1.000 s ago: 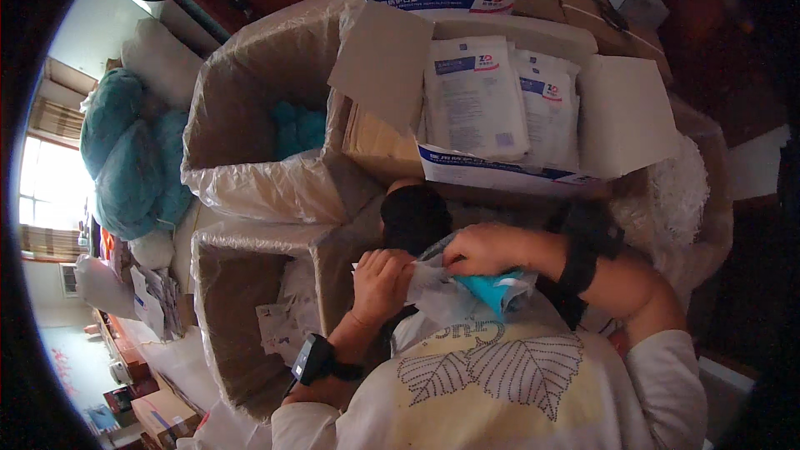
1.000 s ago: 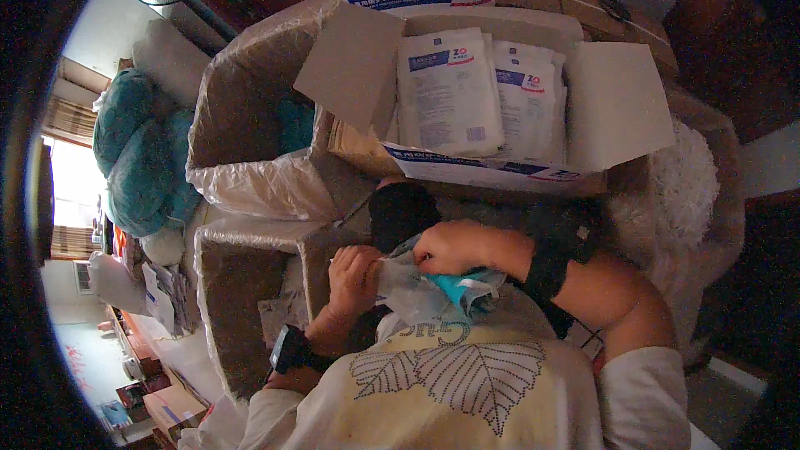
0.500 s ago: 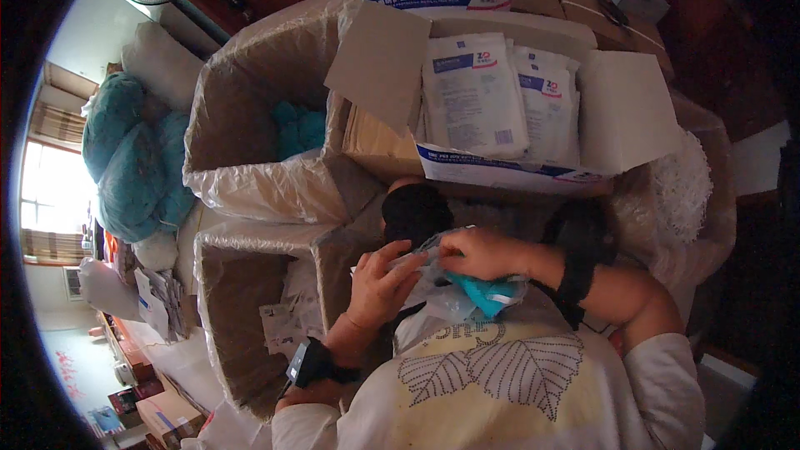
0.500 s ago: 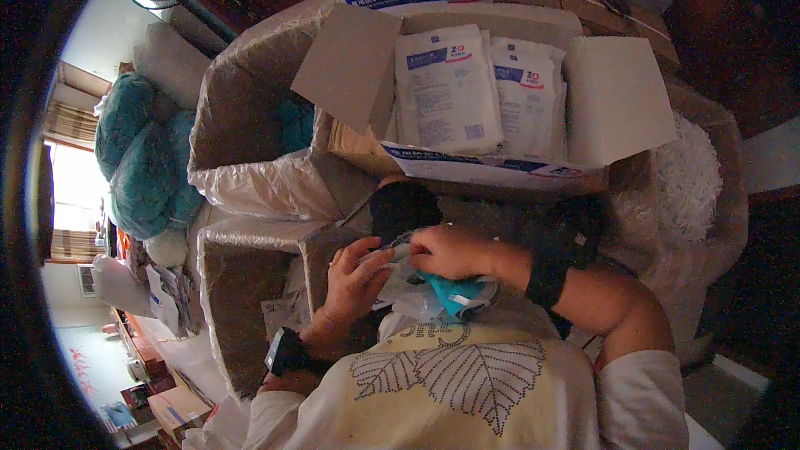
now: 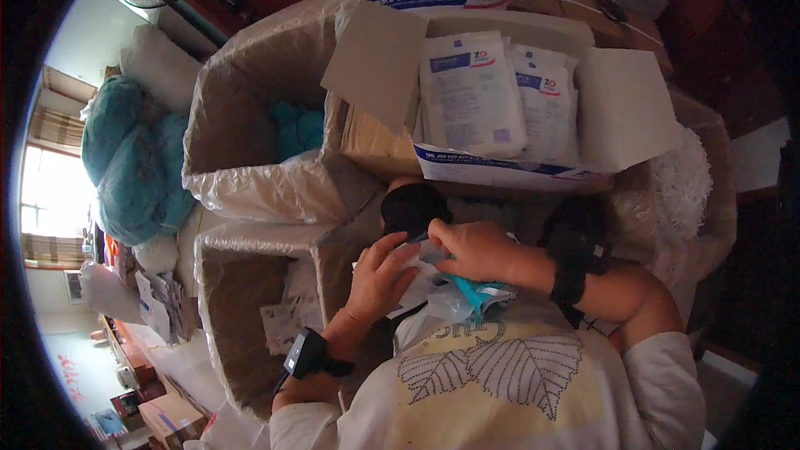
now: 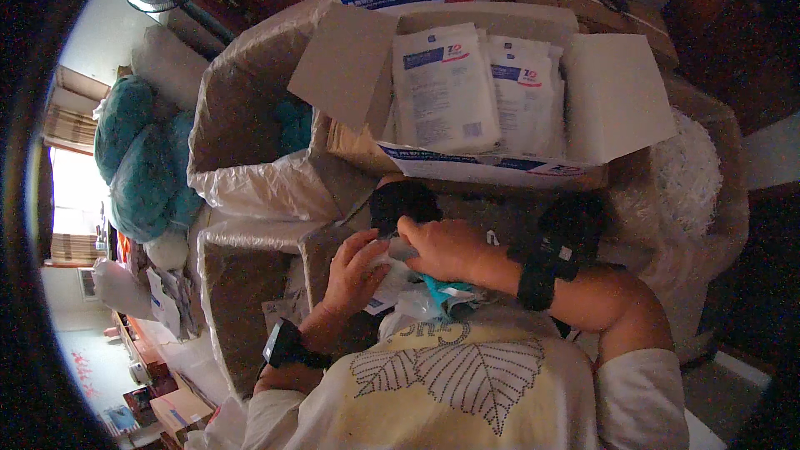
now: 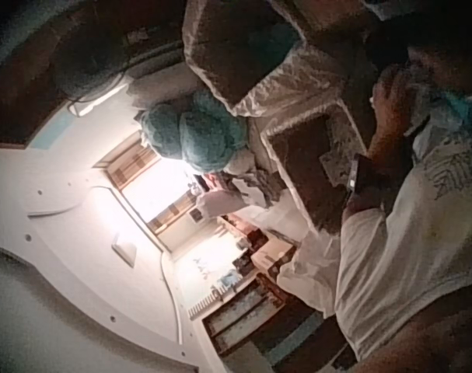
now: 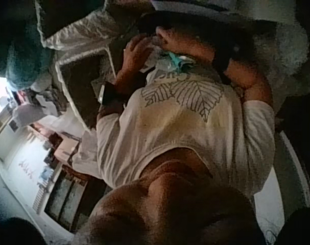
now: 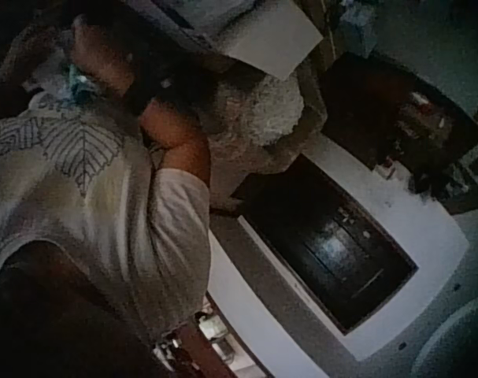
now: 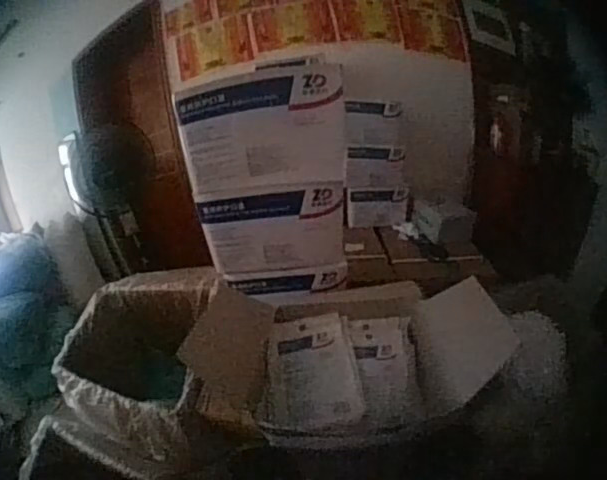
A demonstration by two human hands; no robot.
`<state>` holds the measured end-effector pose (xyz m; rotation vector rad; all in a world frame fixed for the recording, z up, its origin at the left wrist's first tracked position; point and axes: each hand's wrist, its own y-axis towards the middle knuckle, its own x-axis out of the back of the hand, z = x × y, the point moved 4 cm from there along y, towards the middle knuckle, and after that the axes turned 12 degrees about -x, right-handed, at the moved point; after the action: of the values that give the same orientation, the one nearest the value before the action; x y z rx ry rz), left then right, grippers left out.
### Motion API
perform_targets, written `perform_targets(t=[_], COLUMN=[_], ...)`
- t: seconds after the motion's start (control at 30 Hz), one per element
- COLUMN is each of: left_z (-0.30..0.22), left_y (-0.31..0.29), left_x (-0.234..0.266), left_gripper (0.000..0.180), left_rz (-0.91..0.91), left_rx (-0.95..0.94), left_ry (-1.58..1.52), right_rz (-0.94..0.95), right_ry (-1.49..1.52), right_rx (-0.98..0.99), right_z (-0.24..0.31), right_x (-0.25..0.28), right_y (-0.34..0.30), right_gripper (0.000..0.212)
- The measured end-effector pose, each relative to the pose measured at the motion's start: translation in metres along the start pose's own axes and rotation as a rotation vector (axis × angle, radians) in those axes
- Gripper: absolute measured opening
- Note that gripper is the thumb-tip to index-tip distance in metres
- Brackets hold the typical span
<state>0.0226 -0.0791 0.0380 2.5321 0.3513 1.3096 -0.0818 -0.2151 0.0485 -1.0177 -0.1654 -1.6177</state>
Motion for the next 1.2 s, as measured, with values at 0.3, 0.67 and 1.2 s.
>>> perform_targets(t=[0.3,0.67,1.2], left_z=[0.002,0.002,0.0], left_y=[-0.006,-0.005,-0.011], left_x=[-0.007,-0.002,0.001], left_gripper=[0.029,0.024,0.021], left_rz=[0.0,-0.031,-0.054], left_rx=[0.095,0.195,0.196], left_ry=[-0.063,-0.047,-0.03], right_rz=[0.168,0.033,0.268], right_ry=[-0.168,-0.074,-0.202], right_rx=[0.073,0.156,0.064], right_z=[0.001,0.007,0.008], right_x=[-0.016,-0.013,-0.027], right_y=[0.013,0.008,0.017], right_gripper=[0.022,0.019,0.023])
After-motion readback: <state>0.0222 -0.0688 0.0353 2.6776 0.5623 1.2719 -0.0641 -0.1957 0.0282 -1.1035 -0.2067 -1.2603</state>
